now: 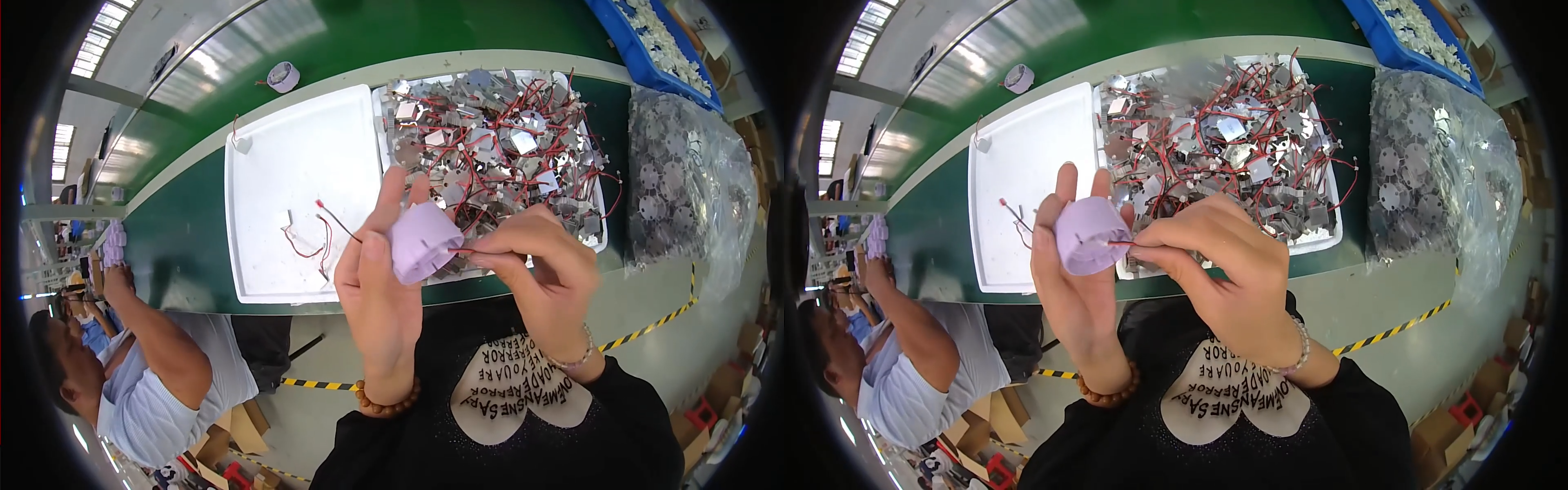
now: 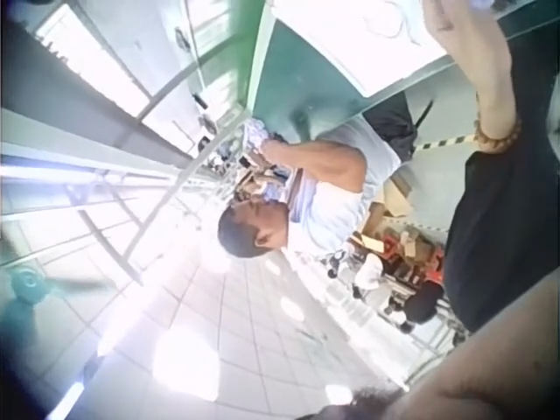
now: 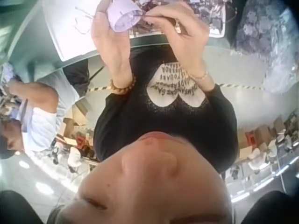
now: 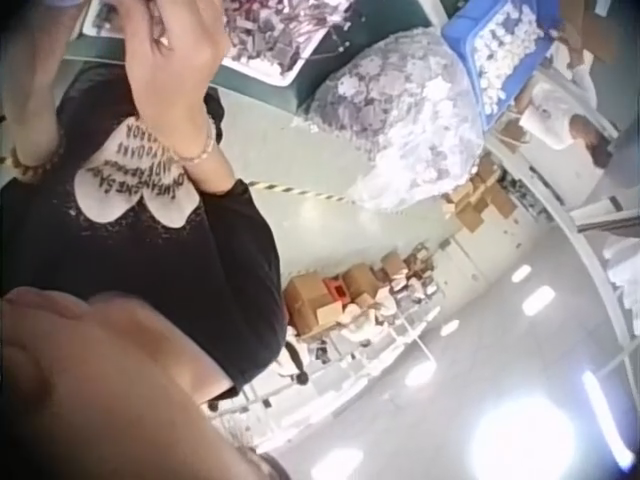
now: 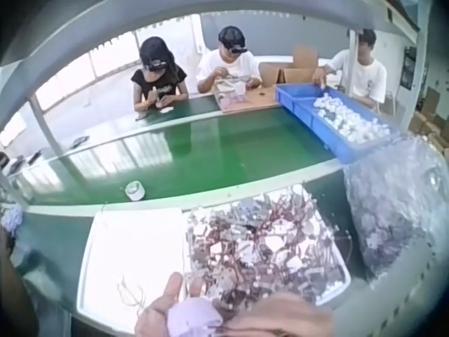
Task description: The person assembles electronic components by hand, inserting small wired parts into plastic housings.
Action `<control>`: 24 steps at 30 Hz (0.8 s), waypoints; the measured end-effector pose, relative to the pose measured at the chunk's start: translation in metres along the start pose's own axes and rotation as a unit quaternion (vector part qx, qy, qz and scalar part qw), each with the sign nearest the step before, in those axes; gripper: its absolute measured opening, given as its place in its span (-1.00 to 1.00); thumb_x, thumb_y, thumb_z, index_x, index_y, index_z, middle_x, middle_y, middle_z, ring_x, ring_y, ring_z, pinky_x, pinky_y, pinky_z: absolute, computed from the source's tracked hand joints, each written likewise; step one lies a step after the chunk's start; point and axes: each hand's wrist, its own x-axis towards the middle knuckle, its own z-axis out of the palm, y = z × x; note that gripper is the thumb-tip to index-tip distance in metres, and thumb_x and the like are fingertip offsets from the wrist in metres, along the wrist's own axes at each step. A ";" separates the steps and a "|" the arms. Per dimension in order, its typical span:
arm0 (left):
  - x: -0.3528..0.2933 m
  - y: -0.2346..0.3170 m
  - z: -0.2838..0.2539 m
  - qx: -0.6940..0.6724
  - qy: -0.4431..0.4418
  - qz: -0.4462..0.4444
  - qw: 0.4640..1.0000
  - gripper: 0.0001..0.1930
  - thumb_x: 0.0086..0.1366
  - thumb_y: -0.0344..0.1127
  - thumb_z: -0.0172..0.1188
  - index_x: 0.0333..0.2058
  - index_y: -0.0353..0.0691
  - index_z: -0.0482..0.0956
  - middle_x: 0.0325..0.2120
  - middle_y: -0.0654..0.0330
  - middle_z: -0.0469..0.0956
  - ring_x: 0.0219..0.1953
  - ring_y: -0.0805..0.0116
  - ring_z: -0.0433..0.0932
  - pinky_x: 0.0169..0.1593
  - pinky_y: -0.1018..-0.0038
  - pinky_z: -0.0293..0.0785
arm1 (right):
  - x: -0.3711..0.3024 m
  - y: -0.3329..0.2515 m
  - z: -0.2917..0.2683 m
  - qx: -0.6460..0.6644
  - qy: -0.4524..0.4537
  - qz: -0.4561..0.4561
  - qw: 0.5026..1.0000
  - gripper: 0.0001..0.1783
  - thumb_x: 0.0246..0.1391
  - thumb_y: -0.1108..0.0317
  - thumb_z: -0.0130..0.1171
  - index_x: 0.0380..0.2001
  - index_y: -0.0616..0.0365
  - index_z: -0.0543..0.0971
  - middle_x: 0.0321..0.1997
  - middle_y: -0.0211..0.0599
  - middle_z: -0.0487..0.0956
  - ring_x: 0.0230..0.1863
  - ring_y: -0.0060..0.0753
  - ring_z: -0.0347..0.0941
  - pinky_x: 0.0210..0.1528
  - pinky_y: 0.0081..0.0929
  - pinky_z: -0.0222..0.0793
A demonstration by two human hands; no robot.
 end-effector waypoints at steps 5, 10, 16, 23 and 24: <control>-0.002 -0.004 0.005 0.109 0.019 -0.016 0.994 -0.52 0.33 -0.11 -0.33 0.03 -0.42 0.15 0.12 0.05 0.10 0.14 0.09 0.14 0.02 0.12 0.33 | -0.002 -0.001 0.007 0.032 0.013 -0.003 0.999 -0.83 -0.33 0.63 0.23 -0.52 0.26 0.54 -0.51 -0.30 0.51 -0.51 -0.44 0.38 -0.46 -0.60 0.29; -0.001 -0.010 0.009 0.117 0.045 -0.019 0.992 -0.51 0.34 -0.12 -0.34 0.05 -0.43 0.13 0.11 0.07 0.13 0.14 0.14 0.15 0.03 0.24 0.32 | -0.005 0.006 0.010 0.052 0.020 -0.002 0.998 -0.81 -0.33 0.63 0.24 -0.51 0.27 0.53 -0.50 -0.29 0.49 -0.50 -0.47 0.39 -0.49 -0.63 0.29; -0.005 -0.015 0.015 0.145 0.060 0.013 0.987 -0.48 0.33 -0.10 -0.32 0.09 -0.44 0.08 0.11 0.04 0.13 0.15 0.19 0.13 0.05 0.34 0.27 | -0.005 0.008 0.013 0.053 0.007 0.004 0.999 -0.80 -0.31 0.67 0.23 -0.49 0.28 0.52 -0.48 -0.28 0.47 -0.50 -0.55 0.37 -0.51 -0.68 0.26; -0.004 -0.021 0.012 0.165 0.072 0.047 0.983 -0.45 0.33 -0.08 -0.30 0.12 -0.43 0.02 0.12 -0.02 0.10 0.17 0.20 0.10 0.09 0.32 0.19 | -0.013 0.018 0.012 0.176 0.016 0.055 0.983 -0.76 -0.29 0.69 0.21 -0.43 0.32 0.49 -0.41 -0.34 0.43 -0.45 -0.61 0.33 -0.45 -0.71 0.20; -0.004 -0.021 0.013 0.165 0.073 0.046 0.983 -0.45 0.33 -0.08 -0.30 0.12 -0.43 0.02 0.12 -0.02 0.10 0.17 0.20 0.10 0.09 0.32 0.19 | -0.012 0.018 0.010 0.176 0.015 0.056 0.983 -0.76 -0.29 0.69 0.21 -0.43 0.32 0.49 -0.41 -0.34 0.43 -0.45 -0.61 0.33 -0.45 -0.71 0.20</control>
